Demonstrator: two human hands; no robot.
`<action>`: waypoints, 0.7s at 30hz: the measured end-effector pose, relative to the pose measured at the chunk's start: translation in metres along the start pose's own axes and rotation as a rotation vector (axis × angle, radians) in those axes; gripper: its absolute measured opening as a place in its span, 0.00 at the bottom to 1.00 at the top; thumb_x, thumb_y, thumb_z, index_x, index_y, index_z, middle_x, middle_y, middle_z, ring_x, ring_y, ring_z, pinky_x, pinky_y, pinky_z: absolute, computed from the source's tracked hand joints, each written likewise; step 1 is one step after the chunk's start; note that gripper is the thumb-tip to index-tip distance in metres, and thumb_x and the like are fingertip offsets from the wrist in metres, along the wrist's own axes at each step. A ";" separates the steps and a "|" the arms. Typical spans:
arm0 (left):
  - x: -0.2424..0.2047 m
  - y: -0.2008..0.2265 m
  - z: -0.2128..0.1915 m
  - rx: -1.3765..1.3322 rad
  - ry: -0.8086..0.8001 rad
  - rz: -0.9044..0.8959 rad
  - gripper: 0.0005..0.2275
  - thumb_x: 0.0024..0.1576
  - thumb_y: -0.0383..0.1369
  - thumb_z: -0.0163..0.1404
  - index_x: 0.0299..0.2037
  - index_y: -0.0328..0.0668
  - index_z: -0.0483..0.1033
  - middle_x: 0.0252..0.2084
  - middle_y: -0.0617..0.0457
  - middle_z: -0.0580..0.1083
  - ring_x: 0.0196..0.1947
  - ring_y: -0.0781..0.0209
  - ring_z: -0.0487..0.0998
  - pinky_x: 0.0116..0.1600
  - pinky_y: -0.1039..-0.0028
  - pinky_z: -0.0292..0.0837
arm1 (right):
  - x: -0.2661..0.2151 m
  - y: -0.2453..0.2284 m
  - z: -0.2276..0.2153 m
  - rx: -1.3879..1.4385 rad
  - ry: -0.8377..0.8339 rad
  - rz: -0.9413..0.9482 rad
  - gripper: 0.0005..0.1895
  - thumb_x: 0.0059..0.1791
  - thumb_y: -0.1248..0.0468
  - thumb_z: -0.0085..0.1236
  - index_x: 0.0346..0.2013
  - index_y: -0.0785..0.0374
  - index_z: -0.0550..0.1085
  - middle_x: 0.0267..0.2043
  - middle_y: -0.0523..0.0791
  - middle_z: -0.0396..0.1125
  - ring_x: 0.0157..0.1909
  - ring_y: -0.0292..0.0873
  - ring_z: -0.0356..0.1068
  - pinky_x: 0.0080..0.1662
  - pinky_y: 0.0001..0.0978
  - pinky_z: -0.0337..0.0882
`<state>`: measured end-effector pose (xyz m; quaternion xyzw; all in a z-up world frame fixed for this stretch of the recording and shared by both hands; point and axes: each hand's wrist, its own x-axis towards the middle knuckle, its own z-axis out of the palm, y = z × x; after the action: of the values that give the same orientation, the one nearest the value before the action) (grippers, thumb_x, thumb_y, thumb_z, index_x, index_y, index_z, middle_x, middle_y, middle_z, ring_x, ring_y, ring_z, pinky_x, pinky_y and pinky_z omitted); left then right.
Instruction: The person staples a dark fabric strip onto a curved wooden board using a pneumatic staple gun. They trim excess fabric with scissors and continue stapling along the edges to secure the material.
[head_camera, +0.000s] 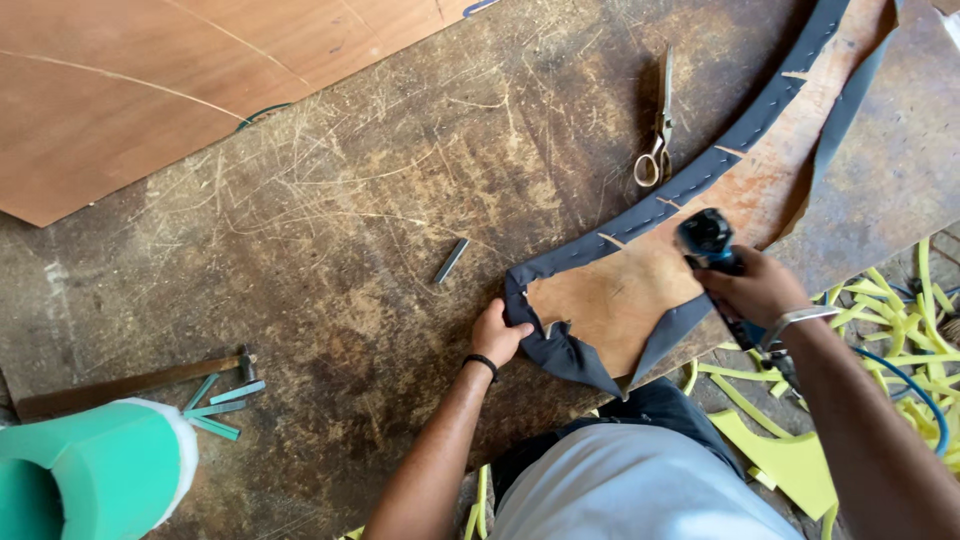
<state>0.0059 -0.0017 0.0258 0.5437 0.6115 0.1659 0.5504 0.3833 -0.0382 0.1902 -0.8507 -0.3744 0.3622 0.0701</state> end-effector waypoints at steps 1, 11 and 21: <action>-0.001 0.001 0.001 0.000 0.017 -0.007 0.19 0.44 0.29 0.67 0.42 0.35 0.74 0.43 0.42 0.80 0.45 0.46 0.82 0.49 0.59 0.75 | 0.012 0.023 -0.013 0.021 0.034 0.020 0.18 0.47 0.52 0.66 0.41 0.64 0.78 0.27 0.48 0.73 0.28 0.44 0.72 0.35 0.42 0.72; -0.018 -0.013 0.043 0.086 0.435 -0.133 0.25 0.45 0.29 0.64 0.54 0.39 0.73 0.47 0.41 0.79 0.47 0.45 0.81 0.52 0.60 0.74 | 0.187 0.180 -0.150 0.032 0.284 -0.036 0.15 0.51 0.62 0.62 0.51 0.65 0.78 0.32 0.56 0.72 0.32 0.52 0.73 0.34 0.46 0.71; 0.000 0.018 0.105 -0.248 0.852 -0.348 0.21 0.57 0.41 0.56 0.56 0.36 0.73 0.52 0.42 0.78 0.52 0.45 0.79 0.57 0.59 0.71 | 0.289 0.234 -0.174 -0.320 0.489 -0.208 0.41 0.44 0.51 0.69 0.73 0.40 0.67 0.52 0.56 0.71 0.51 0.63 0.72 0.49 0.55 0.71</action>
<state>0.1047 -0.0371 0.0045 0.2469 0.8402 0.3513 0.3311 0.7693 0.0210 0.0619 -0.8700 -0.4837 0.0739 0.0601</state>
